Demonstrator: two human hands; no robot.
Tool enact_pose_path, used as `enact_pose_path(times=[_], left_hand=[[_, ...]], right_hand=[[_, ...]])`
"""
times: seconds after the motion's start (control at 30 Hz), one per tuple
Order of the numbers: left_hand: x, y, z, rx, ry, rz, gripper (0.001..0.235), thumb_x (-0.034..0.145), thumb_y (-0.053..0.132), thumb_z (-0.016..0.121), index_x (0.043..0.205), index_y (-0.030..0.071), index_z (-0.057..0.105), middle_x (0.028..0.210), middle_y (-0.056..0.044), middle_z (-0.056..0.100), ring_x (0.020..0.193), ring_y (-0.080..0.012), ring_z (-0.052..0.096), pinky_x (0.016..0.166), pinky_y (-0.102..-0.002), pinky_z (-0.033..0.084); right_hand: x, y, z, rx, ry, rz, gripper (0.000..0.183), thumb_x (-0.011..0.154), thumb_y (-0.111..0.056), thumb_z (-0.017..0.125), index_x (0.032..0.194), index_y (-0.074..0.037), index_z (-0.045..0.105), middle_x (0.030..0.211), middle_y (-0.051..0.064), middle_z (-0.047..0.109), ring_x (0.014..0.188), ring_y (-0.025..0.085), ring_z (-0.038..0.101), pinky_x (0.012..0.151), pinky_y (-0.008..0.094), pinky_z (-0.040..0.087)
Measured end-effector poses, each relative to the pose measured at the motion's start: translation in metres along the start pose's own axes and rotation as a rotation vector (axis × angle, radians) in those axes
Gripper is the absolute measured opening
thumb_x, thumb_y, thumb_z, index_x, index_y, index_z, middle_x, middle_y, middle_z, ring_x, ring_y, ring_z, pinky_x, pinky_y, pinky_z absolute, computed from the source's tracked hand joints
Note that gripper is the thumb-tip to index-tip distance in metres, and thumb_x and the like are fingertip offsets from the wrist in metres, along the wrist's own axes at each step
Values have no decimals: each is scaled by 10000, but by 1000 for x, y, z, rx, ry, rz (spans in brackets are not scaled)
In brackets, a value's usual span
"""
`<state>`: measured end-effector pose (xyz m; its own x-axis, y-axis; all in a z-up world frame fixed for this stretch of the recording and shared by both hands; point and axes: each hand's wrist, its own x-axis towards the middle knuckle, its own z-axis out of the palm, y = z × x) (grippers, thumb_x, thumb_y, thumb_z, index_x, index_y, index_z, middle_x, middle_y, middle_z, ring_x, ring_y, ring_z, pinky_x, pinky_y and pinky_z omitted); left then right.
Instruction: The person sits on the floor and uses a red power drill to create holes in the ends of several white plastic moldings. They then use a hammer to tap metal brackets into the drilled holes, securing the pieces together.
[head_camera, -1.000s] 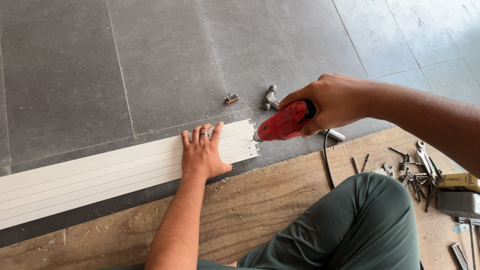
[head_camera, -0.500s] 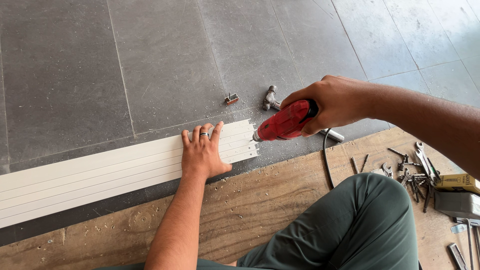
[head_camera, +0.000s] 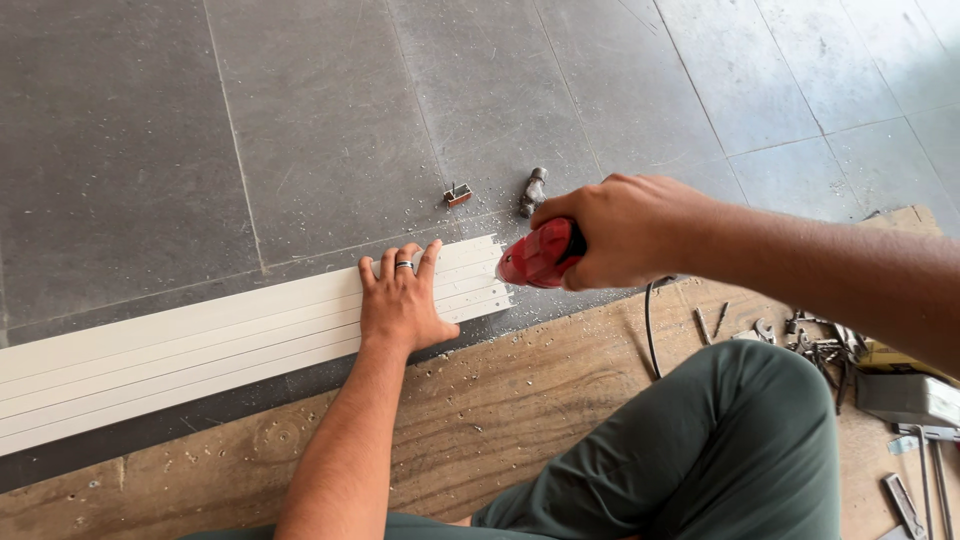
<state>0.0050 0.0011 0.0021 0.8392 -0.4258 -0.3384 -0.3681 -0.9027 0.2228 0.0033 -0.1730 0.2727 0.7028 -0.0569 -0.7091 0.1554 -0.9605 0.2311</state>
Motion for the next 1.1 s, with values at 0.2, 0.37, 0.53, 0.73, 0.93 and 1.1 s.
enact_pose_path(times=[0.2, 0.37, 0.53, 0.73, 0.93, 1.1], left_hand=[[1, -2, 3, -33, 7, 3, 1378, 510, 624, 909, 1613, 240, 177, 1568, -110, 354, 1461, -296, 315, 1215, -636, 163], [0, 0, 2, -42, -3, -5, 1380, 503, 620, 910, 1611, 249, 177, 1560, -99, 355, 1469, -282, 302, 1222, -629, 150], [0, 0, 1, -40, -23, -9, 1368, 510, 617, 904, 1610, 250, 178, 1564, -89, 348, 1469, -276, 299, 1226, -622, 143], [0, 1, 0, -32, -28, -13, 1352, 520, 611, 898, 1607, 258, 176, 1568, -82, 341, 1471, -274, 295, 1228, -618, 142], [-1, 2, -5, -25, -53, -13, 1370, 531, 620, 901, 1619, 246, 157, 1587, -91, 327, 1479, -276, 294, 1229, -606, 149], [-1, 5, -16, -8, -74, -19, 1401, 530, 624, 917, 1631, 236, 142, 1614, -86, 313, 1498, -273, 283, 1238, -608, 145]], right_hand=[[11, 5, -2, -93, 52, -97, 722, 727, -333, 726, 1424, -354, 539, 1105, 4, 767, 938, 210, 761, 807, 358, 620], [20, 15, -5, -120, 83, -191, 729, 719, -332, 759, 1420, -363, 563, 1113, -14, 760, 956, 202, 751, 813, 366, 604], [21, 16, -4, -185, 120, -233, 725, 690, -307, 785, 1389, -373, 606, 1068, -26, 775, 961, 196, 747, 812, 370, 605], [20, 19, -6, -229, 127, -271, 693, 715, -320, 772, 1383, -398, 608, 1017, -18, 770, 908, 194, 750, 767, 369, 608], [19, 18, 2, -261, 117, -332, 748, 701, -235, 738, 1414, -396, 580, 941, 18, 745, 773, 198, 723, 613, 342, 571], [23, 4, 4, -401, 38, -332, 683, 770, -144, 652, 1417, -346, 571, 839, 60, 745, 648, 206, 680, 518, 343, 503]])
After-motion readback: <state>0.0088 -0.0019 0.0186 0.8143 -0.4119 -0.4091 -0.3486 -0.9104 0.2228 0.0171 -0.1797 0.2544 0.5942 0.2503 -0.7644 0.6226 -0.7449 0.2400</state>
